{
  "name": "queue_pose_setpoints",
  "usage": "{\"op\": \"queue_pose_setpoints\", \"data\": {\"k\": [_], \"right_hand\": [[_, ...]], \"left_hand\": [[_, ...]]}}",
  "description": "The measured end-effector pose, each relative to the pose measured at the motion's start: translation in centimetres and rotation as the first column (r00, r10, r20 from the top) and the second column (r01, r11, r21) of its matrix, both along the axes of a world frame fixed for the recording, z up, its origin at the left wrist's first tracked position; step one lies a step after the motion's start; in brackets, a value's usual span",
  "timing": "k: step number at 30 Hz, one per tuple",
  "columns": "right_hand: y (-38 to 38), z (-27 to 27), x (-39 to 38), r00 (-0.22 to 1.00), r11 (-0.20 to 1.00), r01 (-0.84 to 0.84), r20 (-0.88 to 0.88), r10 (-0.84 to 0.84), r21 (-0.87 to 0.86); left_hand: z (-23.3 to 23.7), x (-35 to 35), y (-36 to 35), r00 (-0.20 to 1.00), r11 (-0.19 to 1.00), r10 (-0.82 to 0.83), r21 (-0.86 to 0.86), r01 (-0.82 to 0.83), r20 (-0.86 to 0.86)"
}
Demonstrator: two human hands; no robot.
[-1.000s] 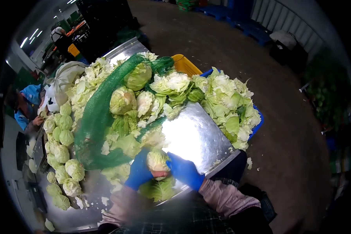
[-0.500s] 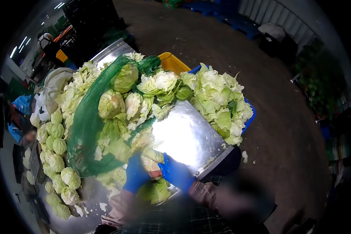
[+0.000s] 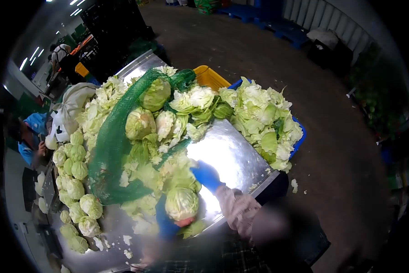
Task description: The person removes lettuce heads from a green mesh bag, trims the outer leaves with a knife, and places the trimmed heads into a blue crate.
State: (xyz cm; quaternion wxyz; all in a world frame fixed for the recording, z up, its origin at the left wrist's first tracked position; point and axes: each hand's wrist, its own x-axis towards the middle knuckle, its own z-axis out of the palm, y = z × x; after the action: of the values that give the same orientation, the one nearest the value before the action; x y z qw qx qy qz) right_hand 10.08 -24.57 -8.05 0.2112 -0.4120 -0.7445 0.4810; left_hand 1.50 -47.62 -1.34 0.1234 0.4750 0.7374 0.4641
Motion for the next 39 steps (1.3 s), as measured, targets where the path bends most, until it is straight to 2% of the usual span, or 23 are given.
{"op": "queue_pose_setpoints", "data": {"k": [2,4,5,6,7,8,9,10,12,15,18,21,24,26,28,29,30,31,32,34,36,37,39], "right_hand": [[2.1,-1.0,-0.9,0.994,0.987,0.11,0.017,-0.109,-0.118],[1.8,2.0,-0.9,0.991,0.941,0.129,-0.002,-0.135,0.312],[1.0,5.1,0.0,0.997,0.914,0.077,-0.005,-0.082,0.398],[-0.5,7.4,1.3,0.999,0.975,-0.009,0.045,-0.001,0.222],[-1.7,7.7,2.8,0.968,0.98,-0.174,0.202,0.152,0.098],[-3.6,8.1,4.0,0.959,0.967,-0.254,0.132,0.251,0.005],[-6.1,4.1,5.1,0.971,0.968,-0.222,-0.069,0.231,0.118],[-8.0,4.5,5.5,0.979,0.983,-0.185,-0.084,0.185,0.01],[-8.7,4.1,5.5,0.993,0.993,-0.114,-0.037,0.114,-0.006],[-8.4,4.3,5.5,0.973,0.987,-0.127,-0.179,0.144,0.103],[-8.8,6.0,6.1,0.971,0.973,-0.229,0.081,0.226,0.021],[-9.5,5.5,5.4,0.976,0.952,-0.193,0.15,0.161,0.236],[-8.2,6.8,3.9,0.972,0.979,-0.18,0.171,0.162,0.096],[-6.8,3.5,3.2,1.0,0.999,0.009,0.011,-0.008,-0.041],[-5.8,3.6,2.7,0.999,0.999,0.028,-0.035,-0.03,-0.044],[-5.6,4.5,2.6,1.0,0.996,-0.002,-0.01,0.001,-0.084],[-5.8,5.5,2.7,0.999,0.991,-0.031,0.016,0.033,-0.127],[-6.7,7.2,2.6,0.994,0.997,-0.017,-0.105,0.009,-0.075],[-7.0,7.1,2.5,0.994,0.999,-0.031,-0.11,0.026,-0.039],[-8.3,6.9,2.4,0.991,0.998,-0.058,-0.122,0.06,0.017],[-7.1,6.3,1.9,0.987,0.999,0.012,-0.163,-0.006,0.036],[-5.7,5.5,1.6,0.986,0.998,0.056,-0.157,-0.05,0.034],[-3.0,3.1,1.2,0.969,0.992,0.125,-0.217,-0.119,0.014]], "left_hand": [[-1.2,-0.5,0.1,0.986,0.997,0.069,-0.03,-0.066,0.152],[-2.6,-1.0,0.1,0.938,0.987,0.159,-0.07,-0.145,0.307],[-3.2,-1.0,0.1,0.9,0.98,0.2,-0.098,-0.175,0.387],[-3.4,-0.8,0.4,0.853,0.973,0.232,-0.124,-0.197,0.467],[1.4,-0.5,2.6,0.924,0.974,0.228,-0.058,-0.221,0.306],[2.2,-1.2,3.6,0.976,0.98,0.162,-0.136,-0.142,0.147],[2.5,-2.2,3.8,0.997,0.971,0.073,-0.228,-0.072,-0.007],[3.0,-2.7,4.1,0.987,0.944,-0.042,-0.331,-0.012,-0.153],[4.6,-2.9,5.2,0.971,0.884,-0.171,-0.462,0.077,-0.165],[4.1,-4.2,5.3,0.969,0.847,-0.21,-0.519,0.115,-0.128],[2.5,-5.2,5.2,0.986,0.903,-0.154,-0.414,0.112,-0.069],[2.5,-4.6,5.3,0.992,0.918,-0.118,-0.386,0.093,-0.041],[0.3,-3.2,4.7,1.0,0.946,-0.017,-0.323,0.021,0.015],[-2.0,-2.7,3.8,0.998,0.967,0.031,-0.253,-0.018,0.046],[-4.9,-2.3,1.9,0.997,0.987,0.044,-0.155,-0.035,0.057],[-6.7,-2.6,0.9,0.994,0.996,0.02,-0.093,-0.01,0.112],[-4.7,-2.2,0.7,0.963,0.998,0.055,-0.057,-0.042,0.263],[-1.1,-1.6,0.8,0.909,0.997,0.083,-0.023,-0.08,0.409],[0.9,-1.1,0.6,0.831,0.992,0.104,0.001,-0.125,0.547],[0.1,-1.6,-0.9,0.653,0.97,0.238,-0.143,-0.196,0.718],[0.3,-1.5,-0.4,0.759,0.946,0.324,-0.176,-0.273,0.565],[0.2,-1.3,-0.6,0.833,0.954,0.3,-0.146,-0.263,0.464],[-1.0,-1.4,-1.4,0.874,0.982,0.178,-0.021,-0.188,0.453]]}}
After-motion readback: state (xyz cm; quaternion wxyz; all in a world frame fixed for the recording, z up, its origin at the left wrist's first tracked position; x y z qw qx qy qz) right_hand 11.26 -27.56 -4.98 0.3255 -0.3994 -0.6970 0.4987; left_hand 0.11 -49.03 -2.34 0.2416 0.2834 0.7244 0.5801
